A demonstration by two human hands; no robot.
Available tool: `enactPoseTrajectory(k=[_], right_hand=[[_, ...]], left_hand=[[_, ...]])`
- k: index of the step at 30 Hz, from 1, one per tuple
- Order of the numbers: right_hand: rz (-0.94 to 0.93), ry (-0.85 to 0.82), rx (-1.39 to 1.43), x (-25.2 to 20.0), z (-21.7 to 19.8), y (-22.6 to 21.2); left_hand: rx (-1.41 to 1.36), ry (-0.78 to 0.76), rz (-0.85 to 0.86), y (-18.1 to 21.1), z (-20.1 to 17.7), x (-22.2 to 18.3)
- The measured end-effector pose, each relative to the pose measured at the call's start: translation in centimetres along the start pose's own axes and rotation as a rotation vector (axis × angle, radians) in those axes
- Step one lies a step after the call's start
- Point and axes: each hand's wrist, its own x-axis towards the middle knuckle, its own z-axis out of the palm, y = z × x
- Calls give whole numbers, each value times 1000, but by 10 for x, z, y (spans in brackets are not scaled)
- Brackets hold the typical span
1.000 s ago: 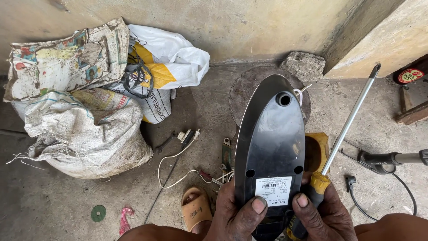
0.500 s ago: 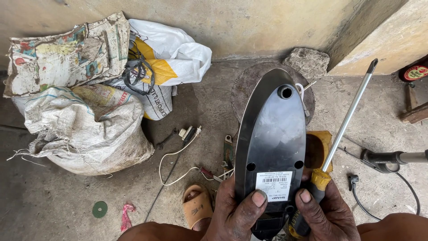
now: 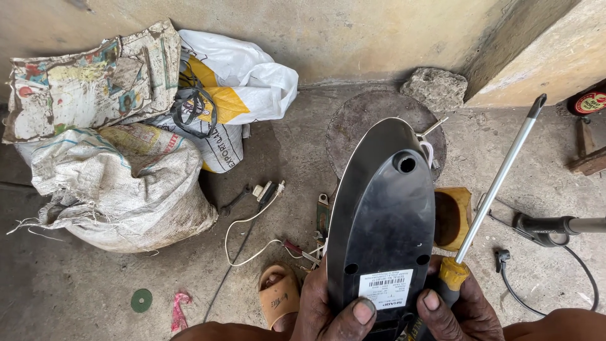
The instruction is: Disassembling an electric iron using a screwdriver for repair
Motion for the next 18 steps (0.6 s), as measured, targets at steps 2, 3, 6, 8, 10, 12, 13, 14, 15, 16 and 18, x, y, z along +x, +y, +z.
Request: enactPoseTrajectory(k=[2,3,6,8,10,12,13,14,15,16,18], right_hand=[[-75,9,13,0,-3,8],[-74,9,13,1,-3,8],[-43,11,11,3,-5,9],[-70,8,-30,5,-4,9],[-38,3,-31,5,0,4],[-7,-2,-31,4,4,-1],[11,5,-40,2,7,-4],[28,13,-49,1,9,-7],[28,13,-50,3,7,-5],[31,-5,-46,4,5,-4],[34,-22,-43,3,14,-13]], left_hand=[[-19,153,33,-5,4,-5],[-18,153,33,-10,1,-9],[190,267,-3,-24,-4,-22],[121,390,-88,-33,-5,-29],[45,396,-163,-40,-10,-29],[-31,401,-237,-37,-11,-22],[-40,311,-219,-30,-11,-16],[-48,219,-201,-24,-10,-9],[-48,220,-202,-24,-10,-8],[-51,237,-207,-24,-10,-7],[-55,255,-212,-26,-11,-6]])
